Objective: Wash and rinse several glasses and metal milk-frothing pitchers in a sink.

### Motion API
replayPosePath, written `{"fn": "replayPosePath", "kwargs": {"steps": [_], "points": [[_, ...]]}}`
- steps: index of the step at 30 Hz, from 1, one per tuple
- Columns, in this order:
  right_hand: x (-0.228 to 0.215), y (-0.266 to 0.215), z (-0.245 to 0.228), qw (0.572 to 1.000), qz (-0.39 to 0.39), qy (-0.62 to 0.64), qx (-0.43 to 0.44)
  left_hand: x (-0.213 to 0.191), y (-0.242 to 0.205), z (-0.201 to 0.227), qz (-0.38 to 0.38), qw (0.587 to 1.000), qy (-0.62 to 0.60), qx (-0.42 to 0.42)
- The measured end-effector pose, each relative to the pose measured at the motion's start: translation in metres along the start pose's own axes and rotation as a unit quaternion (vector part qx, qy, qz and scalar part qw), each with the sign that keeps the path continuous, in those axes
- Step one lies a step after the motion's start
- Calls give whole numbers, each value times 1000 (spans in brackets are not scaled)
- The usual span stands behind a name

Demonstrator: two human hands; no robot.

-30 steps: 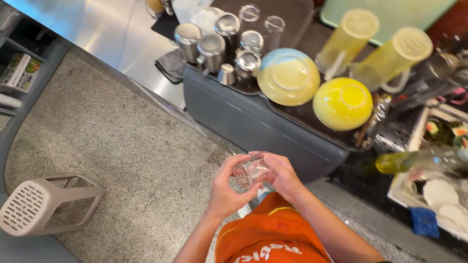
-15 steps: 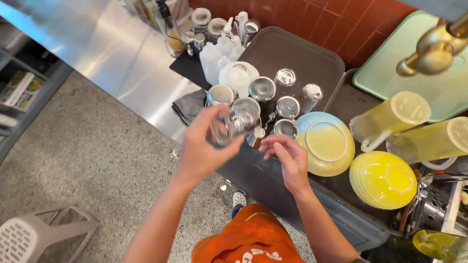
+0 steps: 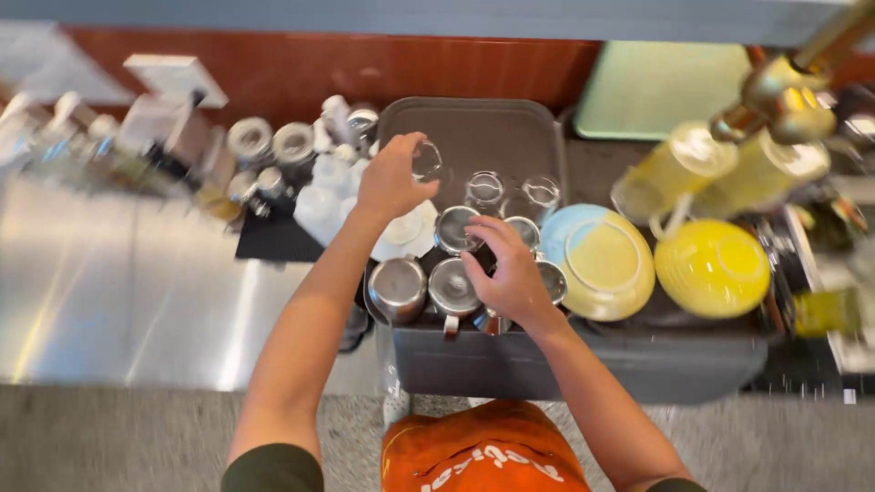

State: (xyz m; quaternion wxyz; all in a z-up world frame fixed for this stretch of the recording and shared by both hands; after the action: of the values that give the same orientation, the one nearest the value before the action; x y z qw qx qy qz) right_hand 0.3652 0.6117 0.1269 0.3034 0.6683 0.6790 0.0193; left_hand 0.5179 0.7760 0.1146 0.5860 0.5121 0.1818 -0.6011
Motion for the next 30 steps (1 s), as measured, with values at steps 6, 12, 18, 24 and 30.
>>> {"fn": "replayPosePath", "kwargs": {"steps": [6,12,18,24,30], "points": [[22,-3,0,995,58,-73,30,61,40,-16,-116,991,29,53],[39,-12,2,984,91,-145,59,85,34,-18,-194,977,57,68],[37,-16,14,976,120,-149,107,93,38,-11,-227,968,47,92],[44,-20,11,982,111,-135,76,94,32,-16,-261,960,49,84],[35,-29,-2,986,114,-93,80,51,4,-3,-181,976,51,113]]}}
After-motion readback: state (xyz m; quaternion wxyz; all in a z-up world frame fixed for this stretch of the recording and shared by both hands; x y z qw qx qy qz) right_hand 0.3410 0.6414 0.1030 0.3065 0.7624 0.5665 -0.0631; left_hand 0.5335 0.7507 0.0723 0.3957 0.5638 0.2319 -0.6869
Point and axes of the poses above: each hand's wrist, its own y-axis towards the middle knuckle, its own x-axis out of the palm, z = x × y, the point moved 10 cm from there along y, towards the middle knuckle, and after that the axes turned 12 degrees about y, right-handed, at the moved point
